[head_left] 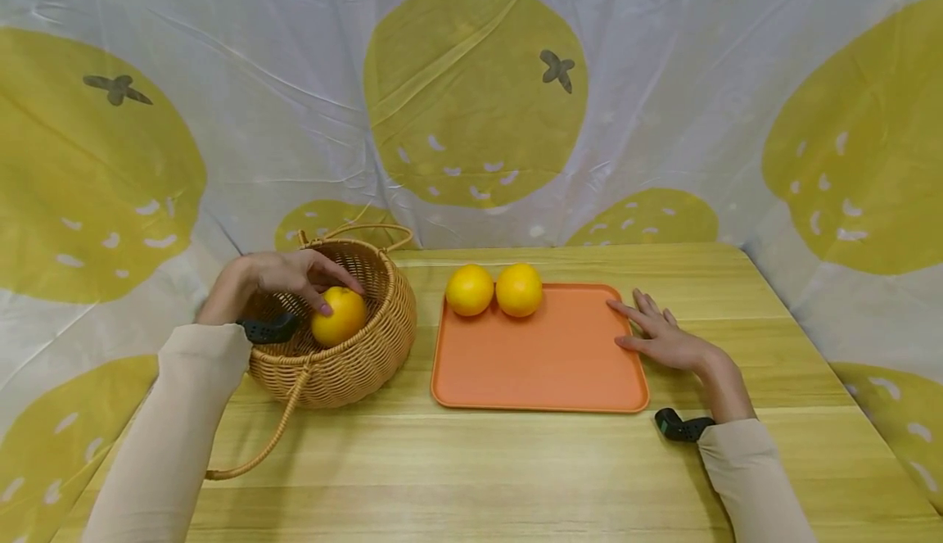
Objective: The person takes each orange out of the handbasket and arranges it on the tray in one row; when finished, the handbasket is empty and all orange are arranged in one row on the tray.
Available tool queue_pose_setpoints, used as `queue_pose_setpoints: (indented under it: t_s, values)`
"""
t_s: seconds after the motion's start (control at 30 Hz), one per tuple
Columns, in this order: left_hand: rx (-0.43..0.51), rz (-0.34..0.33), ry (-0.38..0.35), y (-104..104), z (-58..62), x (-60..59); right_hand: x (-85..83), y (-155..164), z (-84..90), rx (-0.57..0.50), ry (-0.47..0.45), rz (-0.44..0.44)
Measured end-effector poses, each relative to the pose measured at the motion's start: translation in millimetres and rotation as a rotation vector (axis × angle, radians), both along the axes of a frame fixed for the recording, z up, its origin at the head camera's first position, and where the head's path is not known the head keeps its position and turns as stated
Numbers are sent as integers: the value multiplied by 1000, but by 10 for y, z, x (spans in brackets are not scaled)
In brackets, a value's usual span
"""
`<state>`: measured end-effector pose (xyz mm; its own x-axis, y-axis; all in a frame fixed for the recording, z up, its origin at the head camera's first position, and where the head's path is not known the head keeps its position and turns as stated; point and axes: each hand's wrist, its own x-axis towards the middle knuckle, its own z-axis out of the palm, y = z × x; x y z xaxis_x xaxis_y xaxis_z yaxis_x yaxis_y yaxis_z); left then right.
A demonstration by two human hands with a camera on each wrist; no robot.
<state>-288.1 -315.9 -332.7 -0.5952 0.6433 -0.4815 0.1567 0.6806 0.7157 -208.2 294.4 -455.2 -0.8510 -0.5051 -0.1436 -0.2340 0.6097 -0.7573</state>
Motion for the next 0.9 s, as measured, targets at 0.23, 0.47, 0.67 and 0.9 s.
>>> queue_pose_setpoints:
  t_s: [0.23,0.47,0.67,0.9]
  values:
    - [-29,30,50,19,11,-4,-8,7,14,11,-16,-9]
    - [-20,50,181,26,26,-16,-14,-20,81,22,-40,-11]
    - [-12,39,146,19,19,-32,-22,-31,102,52,-49,-19]
    - [12,11,87,13,-5,-47,-36,-27,113,36,-57,-16]
